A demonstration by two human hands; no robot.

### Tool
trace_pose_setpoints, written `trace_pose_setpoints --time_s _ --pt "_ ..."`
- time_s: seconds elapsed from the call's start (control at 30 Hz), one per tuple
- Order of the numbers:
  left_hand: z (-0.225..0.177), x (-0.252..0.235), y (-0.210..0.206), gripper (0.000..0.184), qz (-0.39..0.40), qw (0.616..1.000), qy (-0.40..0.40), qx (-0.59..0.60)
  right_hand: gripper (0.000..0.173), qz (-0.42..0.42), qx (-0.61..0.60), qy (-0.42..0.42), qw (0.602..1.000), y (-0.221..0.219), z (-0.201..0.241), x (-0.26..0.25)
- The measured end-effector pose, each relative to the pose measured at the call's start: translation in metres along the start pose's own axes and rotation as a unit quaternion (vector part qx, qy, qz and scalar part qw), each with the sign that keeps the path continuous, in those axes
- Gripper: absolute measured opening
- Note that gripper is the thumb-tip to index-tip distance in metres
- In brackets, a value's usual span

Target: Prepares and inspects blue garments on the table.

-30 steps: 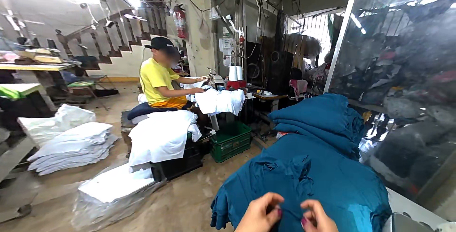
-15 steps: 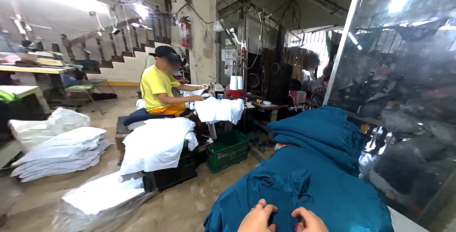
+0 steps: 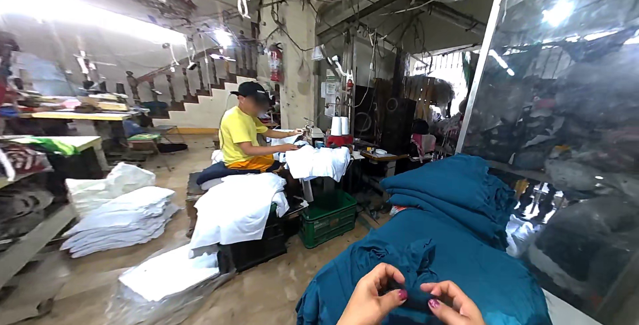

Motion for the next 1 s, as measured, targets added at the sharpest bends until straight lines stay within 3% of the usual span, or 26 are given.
trace_pose_setpoints --time_s 0.1,0.23,0.43,0.6,0.67,0.73,0.87,0.93,1.0 --pt "-0.030 -0.002 -0.019 0.024 -0.004 0.998 -0.052 0.031 0.020 -0.025 -0.076 0.050 0.996 0.011 0.035 0.017" --pt "-0.052 -0.001 -0.040 0.026 -0.004 0.996 -0.083 0.035 0.030 -0.069 -0.040 0.120 0.990 0.035 0.060 0.036" --pt "-0.042 -0.005 -0.073 0.023 -0.001 0.988 -0.102 0.120 0.021 -0.137 0.045 0.165 0.976 0.072 0.074 0.057" --pt "-0.040 -0.007 -0.109 0.020 -0.041 0.984 -0.152 0.081 0.020 -0.236 0.053 0.166 0.956 0.106 0.065 0.068" --pt "-0.031 -0.012 -0.122 0.020 -0.046 0.987 -0.144 0.049 0.021 -0.276 0.065 0.126 0.951 0.117 0.052 0.065" --pt "-0.004 -0.022 -0.129 0.023 -0.034 0.996 -0.083 -0.025 0.024 -0.273 0.116 0.027 0.955 0.124 0.022 0.054" --pt "0.072 -0.034 -0.136 0.036 0.040 0.975 0.092 -0.200 0.038 -0.139 0.238 -0.219 0.936 0.124 -0.058 0.032" --pt "0.089 -0.034 -0.135 0.043 0.069 0.952 0.148 -0.259 0.042 -0.106 0.268 -0.275 0.917 0.124 -0.080 0.029" --pt "0.088 -0.035 -0.133 0.048 0.073 0.936 0.155 -0.306 0.045 -0.107 0.265 -0.292 0.913 0.126 -0.087 0.028"
Point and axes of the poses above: each hand's wrist, its own x-axis away from the middle knuckle, its own y-axis out of the back of the hand, z = x × y, the point moved 10 cm from there along -x, towards the middle knuckle, and after that the axes turned 3 degrees about x, right-handed, at the moved point
